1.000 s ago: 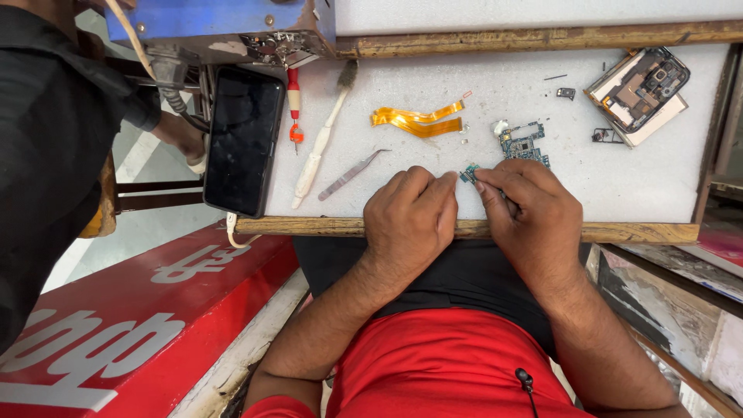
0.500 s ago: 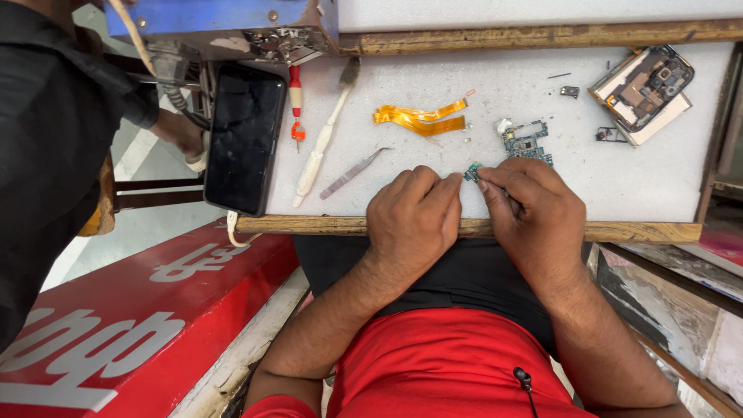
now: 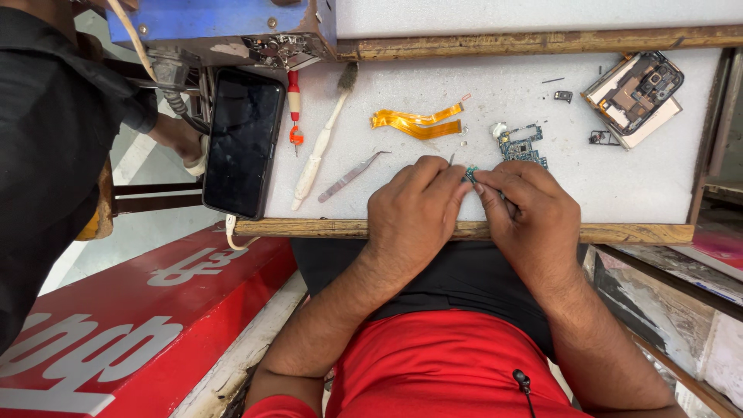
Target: The person cleans a small circuit board with a brush, then uses tweezers to place a tiny component onto the board. They attach a flexible ribbon cable to the board and wipe the surface with a cloth. The work is performed on a cluttered workbench with various tools and parts visible.
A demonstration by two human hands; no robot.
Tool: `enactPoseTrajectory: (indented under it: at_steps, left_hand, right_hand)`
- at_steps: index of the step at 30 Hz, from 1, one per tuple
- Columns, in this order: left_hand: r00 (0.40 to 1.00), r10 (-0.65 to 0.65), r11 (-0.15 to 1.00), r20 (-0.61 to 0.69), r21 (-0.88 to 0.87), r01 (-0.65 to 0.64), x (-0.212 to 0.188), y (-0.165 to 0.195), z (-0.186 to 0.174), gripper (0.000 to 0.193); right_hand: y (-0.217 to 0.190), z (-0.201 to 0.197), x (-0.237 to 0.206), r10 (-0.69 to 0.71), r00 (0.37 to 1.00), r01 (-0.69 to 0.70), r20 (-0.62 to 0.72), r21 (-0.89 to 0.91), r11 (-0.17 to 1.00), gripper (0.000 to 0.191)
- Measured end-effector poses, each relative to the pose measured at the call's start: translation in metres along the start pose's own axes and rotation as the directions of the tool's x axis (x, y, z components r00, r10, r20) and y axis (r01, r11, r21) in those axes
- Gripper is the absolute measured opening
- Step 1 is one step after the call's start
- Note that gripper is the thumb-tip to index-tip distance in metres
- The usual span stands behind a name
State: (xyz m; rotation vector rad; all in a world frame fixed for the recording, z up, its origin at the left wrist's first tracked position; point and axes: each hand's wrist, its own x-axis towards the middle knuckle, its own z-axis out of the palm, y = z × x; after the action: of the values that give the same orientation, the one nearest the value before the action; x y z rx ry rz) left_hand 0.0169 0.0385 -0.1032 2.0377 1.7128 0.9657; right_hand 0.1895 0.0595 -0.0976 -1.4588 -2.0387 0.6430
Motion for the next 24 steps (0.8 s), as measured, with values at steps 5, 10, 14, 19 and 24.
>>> enactPoseTrajectory:
  at_steps: [5, 10, 14, 19, 24]
  left_hand:
    - [1.0, -0.011, 1.0, 0.005, 0.015, 0.011, 0.004, 0.002, 0.003, 0.013]
    - [0.999, -0.05, 0.997, -0.015, -0.064, 0.049, 0.004, 0.0, 0.002, 0.013]
    - [0.994, -0.107, 0.982, 0.004, -0.155, 0.107, 0.005, -0.005, 0.0, 0.012]
    - [0.994, -0.107, 0.982, -0.025, -0.16, 0.102, 0.0, -0.006, -0.007, 0.012]
    - [0.977, -0.168, 0.986, -0.13, -0.022, 0.167, -0.013, -0.016, -0.026, 0.014]
  right_hand:
    - [0.001, 0.0, 0.0, 0.002, 1.0, -0.002, 0.002, -0.001, 1.0, 0.015]
    - [0.003, 0.0, -0.002, -0.028, 1.0, 0.028, -0.01, -0.006, 1.0, 0.015]
    - [0.001, 0.0, -0.001, -0.029, 1.0, 0.029, -0.01, -0.005, 1.0, 0.015]
    - [-0.001, -0.004, 0.002, -0.021, 1.0, 0.021, 0.008, 0.01, 1.0, 0.016]
    - [0.0, -0.008, 0.001, -0.024, 1.0, 0.024, 0.016, 0.048, 0.999, 0.015]
